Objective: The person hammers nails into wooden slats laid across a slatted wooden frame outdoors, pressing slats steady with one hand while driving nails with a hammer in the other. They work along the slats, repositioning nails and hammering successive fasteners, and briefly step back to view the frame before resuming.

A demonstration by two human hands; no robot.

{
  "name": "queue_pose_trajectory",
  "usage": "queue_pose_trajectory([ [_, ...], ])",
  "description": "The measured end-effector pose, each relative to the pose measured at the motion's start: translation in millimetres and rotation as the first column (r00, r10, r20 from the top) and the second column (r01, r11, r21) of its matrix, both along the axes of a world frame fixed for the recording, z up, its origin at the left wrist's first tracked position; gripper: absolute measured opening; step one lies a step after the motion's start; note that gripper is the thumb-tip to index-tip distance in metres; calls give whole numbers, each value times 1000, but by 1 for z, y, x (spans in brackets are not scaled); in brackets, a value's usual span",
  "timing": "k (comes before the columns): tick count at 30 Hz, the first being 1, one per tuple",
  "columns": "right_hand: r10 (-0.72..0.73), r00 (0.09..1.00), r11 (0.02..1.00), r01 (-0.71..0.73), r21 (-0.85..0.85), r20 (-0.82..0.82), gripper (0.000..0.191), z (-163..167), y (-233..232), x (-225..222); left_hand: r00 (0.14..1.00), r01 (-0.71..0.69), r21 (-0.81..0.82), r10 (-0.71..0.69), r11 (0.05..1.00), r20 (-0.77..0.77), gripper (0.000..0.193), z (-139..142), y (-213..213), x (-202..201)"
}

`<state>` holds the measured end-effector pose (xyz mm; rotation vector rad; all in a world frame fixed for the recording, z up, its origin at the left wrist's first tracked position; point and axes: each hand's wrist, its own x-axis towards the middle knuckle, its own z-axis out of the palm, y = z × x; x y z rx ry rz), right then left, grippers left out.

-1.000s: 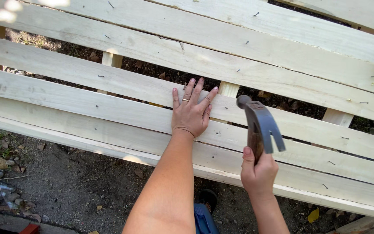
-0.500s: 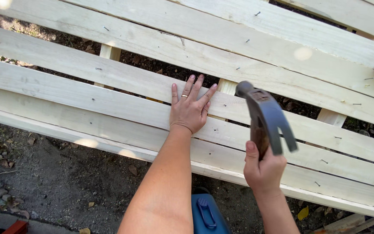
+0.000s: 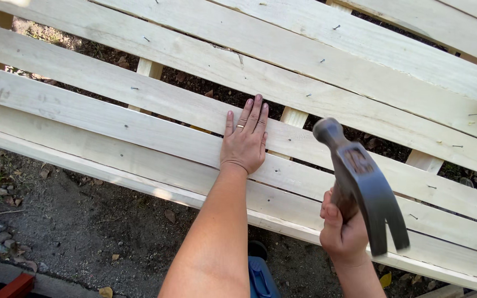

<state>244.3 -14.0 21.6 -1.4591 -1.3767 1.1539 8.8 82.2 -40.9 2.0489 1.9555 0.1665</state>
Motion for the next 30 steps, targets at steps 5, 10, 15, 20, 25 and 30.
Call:
queue_pose_trajectory([
  [5,197,852,979,-192,-62,486,34,-9,18,-22,1000,19,-55,-19,998,7,66,2,3,-2],
  [10,147,868,982,-73,-173,474,35,5,22,-19,1000,15,-45,-15,999,6,65,3,0,1],
  [15,117,939,963,-187,195,324,37,3,19,-21,1000,6,-22,-6,1000,16,63,5,1,-3],
  [20,167,847,947,4,-321,504,37,-6,28,-27,1000,18,-50,-18,999,-5,63,4,6,-4],
  [25,110,885,992,-66,-112,452,33,1,13,-28,1000,10,-51,-9,999,17,63,4,0,-5],
  [30,177,818,976,-73,-206,548,34,-21,11,-29,1000,9,-89,-7,996,28,64,3,-1,-6],
])
